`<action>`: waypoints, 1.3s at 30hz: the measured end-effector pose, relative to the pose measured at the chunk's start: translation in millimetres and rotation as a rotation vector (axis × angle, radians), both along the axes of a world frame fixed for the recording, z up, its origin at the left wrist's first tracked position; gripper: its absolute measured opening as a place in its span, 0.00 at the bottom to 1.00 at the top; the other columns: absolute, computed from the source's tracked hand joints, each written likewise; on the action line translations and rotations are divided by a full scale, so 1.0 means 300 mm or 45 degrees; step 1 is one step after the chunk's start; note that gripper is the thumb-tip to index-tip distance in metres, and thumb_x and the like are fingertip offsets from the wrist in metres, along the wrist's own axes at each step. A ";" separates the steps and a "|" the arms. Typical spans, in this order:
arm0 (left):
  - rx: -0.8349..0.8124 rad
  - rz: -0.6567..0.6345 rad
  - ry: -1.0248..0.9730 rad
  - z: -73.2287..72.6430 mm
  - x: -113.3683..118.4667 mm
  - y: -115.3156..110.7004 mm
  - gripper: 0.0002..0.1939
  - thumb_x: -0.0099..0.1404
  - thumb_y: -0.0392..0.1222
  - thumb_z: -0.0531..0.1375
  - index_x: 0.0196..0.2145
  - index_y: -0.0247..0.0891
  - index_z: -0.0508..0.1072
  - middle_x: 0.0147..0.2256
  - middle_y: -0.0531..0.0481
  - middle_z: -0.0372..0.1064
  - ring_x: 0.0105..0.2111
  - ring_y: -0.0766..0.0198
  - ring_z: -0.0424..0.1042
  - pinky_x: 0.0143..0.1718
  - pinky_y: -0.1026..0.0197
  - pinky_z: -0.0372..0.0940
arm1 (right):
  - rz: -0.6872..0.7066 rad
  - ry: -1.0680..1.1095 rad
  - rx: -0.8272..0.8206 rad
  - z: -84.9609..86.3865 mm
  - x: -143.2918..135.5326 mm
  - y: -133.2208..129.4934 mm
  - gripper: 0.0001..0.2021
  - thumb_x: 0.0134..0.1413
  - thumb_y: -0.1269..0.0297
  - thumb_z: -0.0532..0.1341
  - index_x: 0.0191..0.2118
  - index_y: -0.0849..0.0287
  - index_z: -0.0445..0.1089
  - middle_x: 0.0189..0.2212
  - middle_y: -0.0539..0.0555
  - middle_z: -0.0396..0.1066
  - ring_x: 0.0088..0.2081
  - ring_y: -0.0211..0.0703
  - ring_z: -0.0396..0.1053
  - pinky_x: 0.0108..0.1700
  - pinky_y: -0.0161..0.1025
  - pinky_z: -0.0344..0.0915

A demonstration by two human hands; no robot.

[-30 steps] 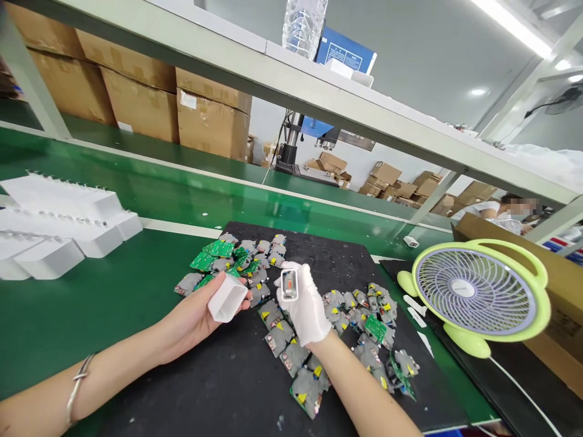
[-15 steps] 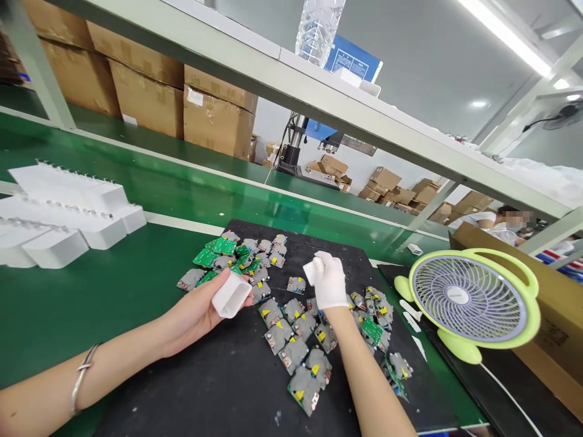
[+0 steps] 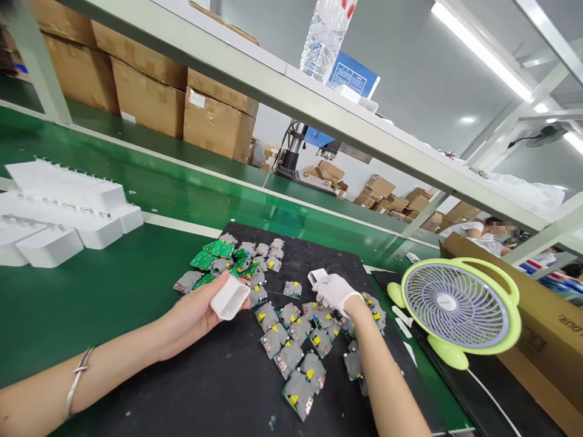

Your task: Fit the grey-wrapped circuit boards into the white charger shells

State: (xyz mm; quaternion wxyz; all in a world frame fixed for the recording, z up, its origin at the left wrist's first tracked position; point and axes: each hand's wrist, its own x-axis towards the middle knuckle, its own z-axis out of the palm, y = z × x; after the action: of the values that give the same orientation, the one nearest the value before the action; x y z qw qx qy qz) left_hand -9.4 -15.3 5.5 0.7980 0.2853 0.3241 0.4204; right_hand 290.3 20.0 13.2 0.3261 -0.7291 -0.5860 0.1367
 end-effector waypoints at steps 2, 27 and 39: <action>0.002 -0.011 -0.010 -0.007 0.001 -0.002 0.18 0.60 0.50 0.59 0.39 0.32 0.72 0.39 0.41 0.75 0.37 0.60 0.75 0.40 0.64 0.69 | 0.039 -0.032 -0.042 -0.001 0.008 0.031 0.14 0.59 0.60 0.56 0.48 0.62 0.64 0.45 0.56 0.66 0.42 0.42 0.68 0.43 0.44 0.68; 0.188 -0.078 -0.178 0.003 -0.017 -0.005 0.37 0.43 0.28 0.64 0.50 0.42 0.57 0.43 0.48 0.68 0.40 0.59 0.71 0.48 0.54 0.60 | 0.568 -0.496 -0.311 -0.036 -0.081 0.070 0.27 0.51 0.57 0.59 0.56 0.65 0.62 0.51 0.68 0.63 0.50 0.56 0.65 0.53 0.51 0.58; 0.448 -0.102 0.108 -0.042 -0.008 0.017 0.30 0.36 0.36 0.71 0.39 0.42 0.68 0.43 0.50 0.68 0.45 0.56 0.65 0.46 0.57 0.57 | 0.581 -0.512 -0.394 -0.009 -0.079 0.070 0.25 0.52 0.57 0.58 0.55 0.61 0.64 0.44 0.62 0.70 0.44 0.52 0.69 0.49 0.49 0.63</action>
State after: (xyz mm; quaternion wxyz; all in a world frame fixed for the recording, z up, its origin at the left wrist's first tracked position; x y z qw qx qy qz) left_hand -11.7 -10.2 -7.0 0.7376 0.4506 0.2671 0.4261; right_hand 266.5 41.0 10.5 0.0506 -0.6322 -0.7591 0.1469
